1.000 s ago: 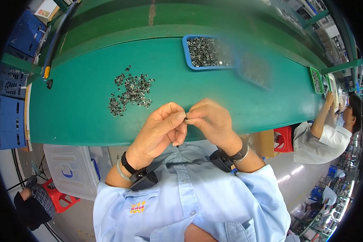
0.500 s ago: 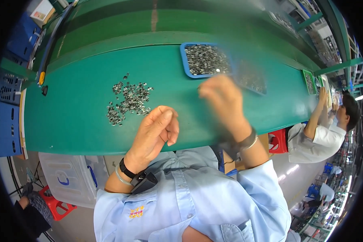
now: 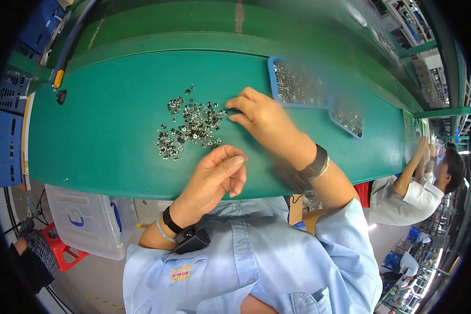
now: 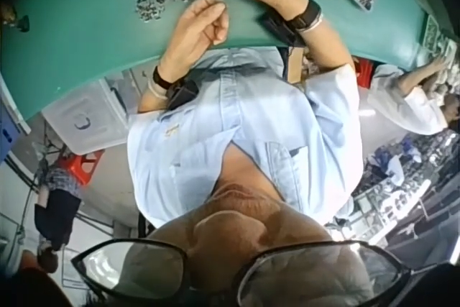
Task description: The person picks up a metal component from a blue tray, joins it with another metal component from the table, and places the assembled unit into a green tray.
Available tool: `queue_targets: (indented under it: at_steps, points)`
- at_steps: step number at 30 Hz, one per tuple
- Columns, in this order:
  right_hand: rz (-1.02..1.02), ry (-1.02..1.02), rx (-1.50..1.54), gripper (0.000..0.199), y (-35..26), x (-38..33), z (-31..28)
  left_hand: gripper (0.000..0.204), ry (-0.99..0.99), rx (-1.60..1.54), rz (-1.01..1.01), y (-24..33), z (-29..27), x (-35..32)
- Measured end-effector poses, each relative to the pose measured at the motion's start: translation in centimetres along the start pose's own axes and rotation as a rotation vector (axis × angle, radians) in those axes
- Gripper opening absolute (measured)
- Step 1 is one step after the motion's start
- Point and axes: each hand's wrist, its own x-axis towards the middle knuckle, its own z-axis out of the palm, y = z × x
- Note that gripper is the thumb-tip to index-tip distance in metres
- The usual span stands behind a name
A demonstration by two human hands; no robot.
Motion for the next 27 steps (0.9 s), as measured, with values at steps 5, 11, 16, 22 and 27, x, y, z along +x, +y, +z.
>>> queue_targets:
  at_steps: [5,11,16,22,27]
  points:
    - [-0.030,0.015,0.035,0.012,0.1,-0.2,0.6,0.014,0.028,-0.003,0.033,0.2,-0.1,-0.2]
    - [-0.016,0.095,0.149,0.014,-2.5,-3.2,-1.8,0.017,0.164,0.055,0.143,0.5,1.1,0.0]
    - [-0.090,0.180,0.111,0.017,-3.8,-5.5,-2.6,0.020,0.178,0.157,0.182,-0.2,2.5,0.2]
    - [-0.036,0.290,0.192,0.016,-4.1,-7.6,-2.6,0.019,0.124,0.173,0.158,-1.0,3.3,0.1]
    - [-0.040,0.303,0.184,0.017,-4.2,-8.5,-3.1,0.018,0.104,0.214,0.156,-1.1,4.2,-0.1]
